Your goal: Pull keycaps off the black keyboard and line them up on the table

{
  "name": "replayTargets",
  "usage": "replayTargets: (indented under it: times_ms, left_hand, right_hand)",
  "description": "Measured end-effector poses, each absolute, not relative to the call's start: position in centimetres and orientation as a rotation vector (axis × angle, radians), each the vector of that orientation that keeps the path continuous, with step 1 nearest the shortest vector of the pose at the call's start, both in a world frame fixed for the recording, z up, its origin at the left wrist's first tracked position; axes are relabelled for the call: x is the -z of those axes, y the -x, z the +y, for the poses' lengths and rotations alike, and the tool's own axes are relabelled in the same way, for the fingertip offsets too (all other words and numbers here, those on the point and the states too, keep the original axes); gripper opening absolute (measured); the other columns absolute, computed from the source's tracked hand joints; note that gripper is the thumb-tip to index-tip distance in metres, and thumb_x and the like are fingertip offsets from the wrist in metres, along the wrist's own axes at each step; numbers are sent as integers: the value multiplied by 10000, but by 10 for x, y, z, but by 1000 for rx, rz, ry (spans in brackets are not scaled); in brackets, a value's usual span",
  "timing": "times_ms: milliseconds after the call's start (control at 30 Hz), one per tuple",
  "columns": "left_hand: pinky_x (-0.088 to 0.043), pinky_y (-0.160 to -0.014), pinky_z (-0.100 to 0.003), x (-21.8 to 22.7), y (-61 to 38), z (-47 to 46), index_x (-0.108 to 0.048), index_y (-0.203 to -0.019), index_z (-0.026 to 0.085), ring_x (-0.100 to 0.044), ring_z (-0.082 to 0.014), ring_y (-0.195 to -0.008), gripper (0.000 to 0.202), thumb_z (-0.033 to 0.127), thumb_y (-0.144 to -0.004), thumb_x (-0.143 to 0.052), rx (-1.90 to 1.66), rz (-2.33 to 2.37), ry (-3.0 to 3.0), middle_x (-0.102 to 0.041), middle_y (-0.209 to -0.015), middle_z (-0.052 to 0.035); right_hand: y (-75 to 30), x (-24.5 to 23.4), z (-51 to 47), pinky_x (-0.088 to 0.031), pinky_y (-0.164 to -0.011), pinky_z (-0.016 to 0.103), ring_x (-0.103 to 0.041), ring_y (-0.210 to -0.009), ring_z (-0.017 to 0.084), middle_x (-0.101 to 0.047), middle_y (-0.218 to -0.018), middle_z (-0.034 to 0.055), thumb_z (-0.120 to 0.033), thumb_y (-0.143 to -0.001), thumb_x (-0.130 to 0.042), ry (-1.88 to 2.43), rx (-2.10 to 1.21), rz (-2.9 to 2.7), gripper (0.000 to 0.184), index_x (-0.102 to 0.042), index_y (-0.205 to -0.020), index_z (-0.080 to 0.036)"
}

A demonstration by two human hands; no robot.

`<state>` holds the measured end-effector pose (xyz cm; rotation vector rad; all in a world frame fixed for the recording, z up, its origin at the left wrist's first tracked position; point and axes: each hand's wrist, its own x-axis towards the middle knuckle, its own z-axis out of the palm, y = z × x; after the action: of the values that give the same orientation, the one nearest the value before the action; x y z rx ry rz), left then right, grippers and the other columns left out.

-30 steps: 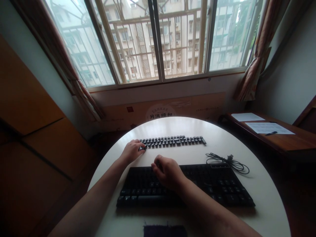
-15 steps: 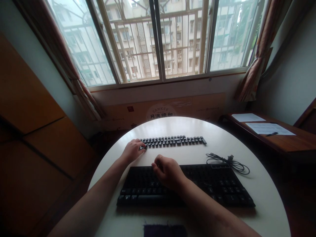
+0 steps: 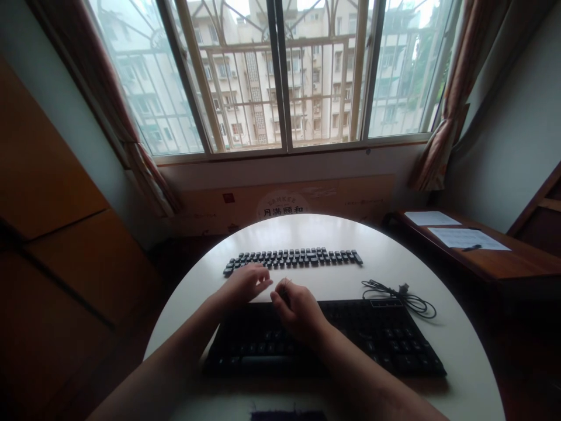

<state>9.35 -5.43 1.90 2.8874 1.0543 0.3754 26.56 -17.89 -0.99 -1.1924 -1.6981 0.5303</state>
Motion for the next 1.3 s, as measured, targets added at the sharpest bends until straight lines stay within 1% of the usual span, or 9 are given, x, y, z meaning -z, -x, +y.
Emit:
replayTargets:
  times_ms: [100,200,367,567,700,867,1033,1167,1300]
  left_hand:
    - [-403,-620,-272,-11,-106,-63,-655,-751,199,-607,-198,-730,258,367,-915,-547,-175,954,-2869,-681,-784,-39]
    - [-375,-595,-257,-6,-110,-62,-640,-754,199,-601,-186,-706,327,400,-949,-470,-124,898,-2846,-688,-778,-28]
    - [-363,-600,-261,-1,-106,-54,-642,-755,200,-606,-194,-719,411,469,-958,-408,-68,909,-2839,-692,-778,-35]
    - [-382,-634,-263,0,-108,-52,-689,-807,223,-636,-206,-774,389,479,-932,-424,-12,970,-2831,-717,-826,-34]
    - [-395,-646,-272,-2,-110,-52,-698,-817,226,-645,-226,-808,409,507,-923,-420,43,995,-2846,-725,-849,-47]
    - [-427,-699,-282,1,-112,-48,-700,-838,231,-642,-236,-847,428,528,-928,-405,107,1008,-2848,-727,-887,-51]
    - [-404,-630,-261,-5,-117,-39,-707,-807,226,-606,-193,-735,321,485,-856,-523,226,982,-2781,-710,-806,-16]
    - [-365,-552,-253,-10,-122,-37,-707,-750,209,-560,-162,-629,323,463,-836,-526,265,1010,-2707,-675,-701,-2]
    - [-331,-545,-272,-5,-123,-43,-696,-721,198,-544,-170,-632,324,437,-831,-507,153,1106,-2736,-668,-697,-20]
  right_hand:
    - [-266,11,-176,-391,-630,243,-528,-629,140,-590,-697,-3,-335,-968,-494,1162,-560,-1672,201,-579,-877,-178]
    - [-265,13,-174,-412,-670,250,-566,-680,152,-633,-747,16,-353,-974,-495,1124,-587,-1650,222,-597,-896,-172]
    - [-264,16,-169,-414,-672,249,-562,-677,148,-617,-730,9,-380,-971,-506,1109,-612,-1613,247,-589,-869,-171]
    - [-264,27,-155,-384,-606,245,-480,-604,128,-507,-630,-21,-485,-948,-501,1117,-629,-1489,356,-555,-800,-165]
    - [-265,37,-142,-348,-528,233,-426,-525,106,-462,-560,-47,-585,-865,-573,1101,-805,-1290,425,-533,-766,-174]
    - [-264,43,-129,-257,-392,222,-302,-358,86,-342,-429,-111,-730,-824,-487,1080,-946,-1157,518,-443,-800,-214]
    - [-263,41,-130,-245,-399,211,-304,-373,68,-361,-452,-107,-733,-770,-569,1054,-979,-1122,538,-444,-774,-209]
    - [-262,41,-129,-230,-402,209,-284,-381,63,-337,-463,-112,-729,-763,-581,1028,-1003,-1110,539,-433,-768,-211]
    - [-262,44,-124,-223,-403,212,-254,-386,60,-315,-481,-115,-743,-758,-575,1001,-1017,-1085,550,-418,-771,-216]
